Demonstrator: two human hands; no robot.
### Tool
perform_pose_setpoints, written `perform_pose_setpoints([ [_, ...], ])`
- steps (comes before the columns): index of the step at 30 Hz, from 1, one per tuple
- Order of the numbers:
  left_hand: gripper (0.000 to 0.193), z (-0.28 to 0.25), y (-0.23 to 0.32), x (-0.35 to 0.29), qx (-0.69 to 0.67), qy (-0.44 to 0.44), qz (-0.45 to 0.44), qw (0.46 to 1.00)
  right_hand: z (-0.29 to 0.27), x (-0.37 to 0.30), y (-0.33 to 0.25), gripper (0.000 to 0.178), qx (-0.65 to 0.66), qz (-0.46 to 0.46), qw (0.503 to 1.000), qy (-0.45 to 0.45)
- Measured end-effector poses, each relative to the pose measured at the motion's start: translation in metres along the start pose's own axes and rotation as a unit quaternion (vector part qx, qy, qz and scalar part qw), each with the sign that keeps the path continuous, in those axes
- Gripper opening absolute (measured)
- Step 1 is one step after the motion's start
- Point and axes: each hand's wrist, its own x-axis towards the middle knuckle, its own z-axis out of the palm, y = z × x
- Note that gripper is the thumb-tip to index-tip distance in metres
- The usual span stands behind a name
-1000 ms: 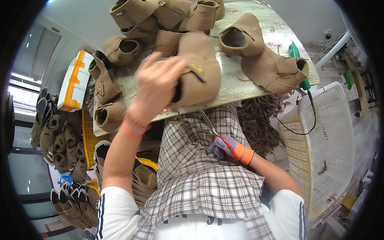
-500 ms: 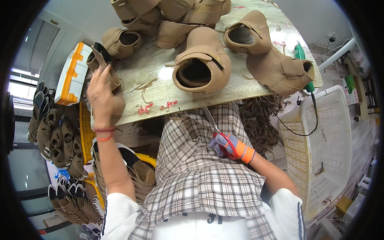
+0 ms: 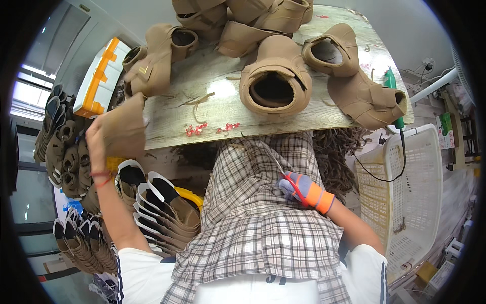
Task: The person uses a handheld electric cutter to trim the edges of several brown slip-on shoes, then switches to scissors to trim the interior lining of one shoe. The person handles each shoe individually, rotating it to access different edges, and places trimmed pieces on the table.
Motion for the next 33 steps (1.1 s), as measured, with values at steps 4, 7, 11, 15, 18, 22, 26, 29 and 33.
perform_pose_setpoints([
  [4,0.026,-0.021,-0.015,-0.085,-0.387,0.178,-0.123,0.896,-0.006,-0.02,-0.05,0.045,-0.209,0.035,0.976,0.057],
  [7,0.026,0.01,-0.062,-0.1,-0.419,0.086,-0.122,0.896,-0.001,-0.019,-0.087,0.047,-0.266,-0.011,0.957,0.115],
  [11,0.032,0.112,-0.074,-0.137,-0.556,-0.017,-0.206,0.805,0.006,-0.005,-0.113,0.037,-0.434,-0.272,0.839,0.184],
  [15,0.037,0.193,-0.058,-0.158,-0.541,0.025,-0.204,0.816,0.006,0.012,-0.112,0.034,-0.581,-0.22,0.769,0.153],
  [18,0.039,0.208,-0.05,-0.179,-0.442,0.025,-0.279,0.852,0.003,0.026,-0.092,0.035,-0.619,-0.221,0.741,0.138],
  [22,0.04,0.221,-0.075,-0.2,-0.322,-0.046,-0.221,0.919,0.01,0.04,-0.078,0.034,-0.629,-0.219,0.736,0.125],
  [26,0.043,0.225,-0.065,-0.203,-0.606,0.04,-0.363,0.706,0.017,0.039,-0.076,0.035,-0.648,-0.191,0.726,0.127],
  [29,0.044,0.224,-0.054,-0.202,-0.644,0.055,-0.392,0.655,0.01,0.032,-0.071,0.035,-0.662,-0.161,0.72,0.131],
  [33,0.043,0.227,-0.059,-0.198,-0.596,0.061,-0.399,0.694,0.0,0.027,-0.07,0.035,-0.641,-0.144,0.741,0.14],
])
